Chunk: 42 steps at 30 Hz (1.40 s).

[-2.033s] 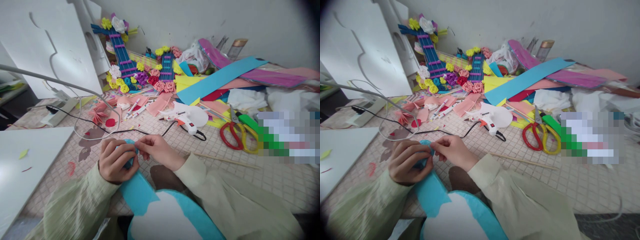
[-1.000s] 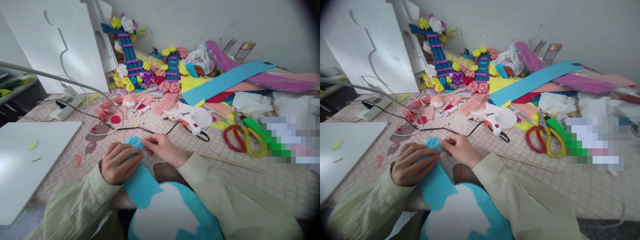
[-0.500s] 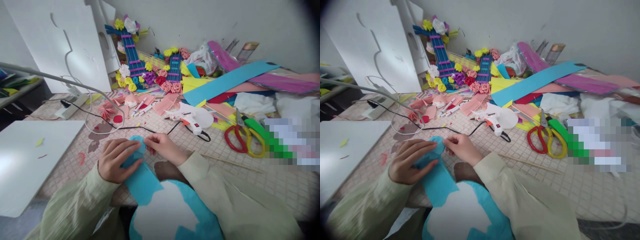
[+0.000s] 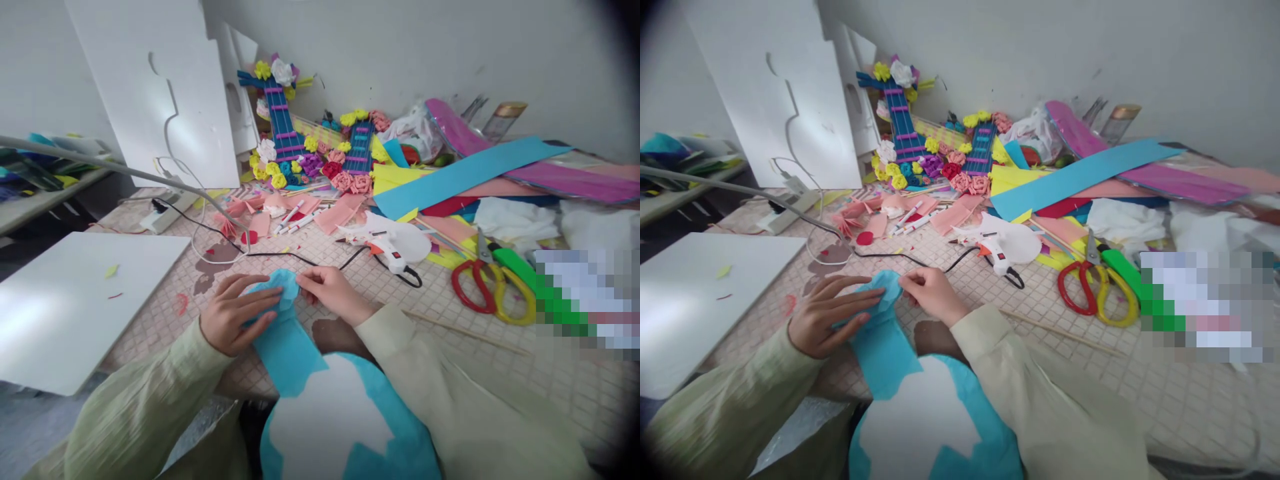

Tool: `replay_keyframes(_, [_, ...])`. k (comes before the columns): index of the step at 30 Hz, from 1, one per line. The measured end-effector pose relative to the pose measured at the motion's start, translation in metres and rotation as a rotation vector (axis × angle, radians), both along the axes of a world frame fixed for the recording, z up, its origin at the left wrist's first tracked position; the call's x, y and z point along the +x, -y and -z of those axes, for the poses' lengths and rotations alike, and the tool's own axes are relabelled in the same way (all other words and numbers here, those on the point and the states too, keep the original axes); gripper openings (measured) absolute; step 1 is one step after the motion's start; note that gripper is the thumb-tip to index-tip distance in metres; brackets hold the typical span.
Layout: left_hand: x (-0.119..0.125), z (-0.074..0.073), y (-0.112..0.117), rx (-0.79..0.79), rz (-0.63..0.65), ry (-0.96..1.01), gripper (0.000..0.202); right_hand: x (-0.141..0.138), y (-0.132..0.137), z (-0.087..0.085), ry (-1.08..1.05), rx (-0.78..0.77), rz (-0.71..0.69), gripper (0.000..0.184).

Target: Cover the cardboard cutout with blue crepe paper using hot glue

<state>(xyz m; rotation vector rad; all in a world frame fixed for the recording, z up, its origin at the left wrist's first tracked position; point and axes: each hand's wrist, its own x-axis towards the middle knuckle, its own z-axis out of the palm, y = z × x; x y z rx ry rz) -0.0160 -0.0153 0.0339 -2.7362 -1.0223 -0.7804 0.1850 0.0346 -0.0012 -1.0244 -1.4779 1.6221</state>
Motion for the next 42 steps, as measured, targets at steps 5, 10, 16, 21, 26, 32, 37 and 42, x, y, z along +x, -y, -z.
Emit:
replay_keyframes(5, [0.021,-0.011,-0.013,-0.008,-0.05,0.024,0.03,-0.001,-0.003,0.003,-0.019,-0.006,-0.01,0.022])
replay_keyframes(10, [0.042,0.001,-0.011,0.111,-0.127,-0.032,0.021,-0.002,-0.004,0.004,-0.018,-0.007,0.004,0.019])
replay_keyframes(16, [0.046,0.007,-0.003,0.25,-0.122,-0.003,0.003,-0.003,-0.005,0.006,-0.009,0.014,0.005,0.017])
replay_keyframes(21, [0.045,0.009,-0.003,0.251,-0.063,-0.04,0.004,-0.003,-0.006,0.01,0.024,0.045,-0.006,0.017])
replay_keyframes(26, [0.043,0.012,-0.001,0.235,-0.057,-0.056,0.007,-0.002,-0.007,0.01,0.058,0.068,-0.004,0.016])
replay_keyframes(32, [0.038,0.017,0.001,0.154,-0.082,0.002,0.009,-0.001,-0.005,0.006,0.052,0.043,-0.043,0.014])
replay_keyframes(37, [0.034,0.021,0.004,0.089,-0.12,0.086,0.007,0.0,-0.004,0.006,-0.021,-0.015,-0.135,0.012])
replay_keyframes(42, [0.03,0.022,0.009,0.111,-0.218,0.087,0.024,0.001,-0.001,-0.001,0.017,-0.056,-0.125,0.013])
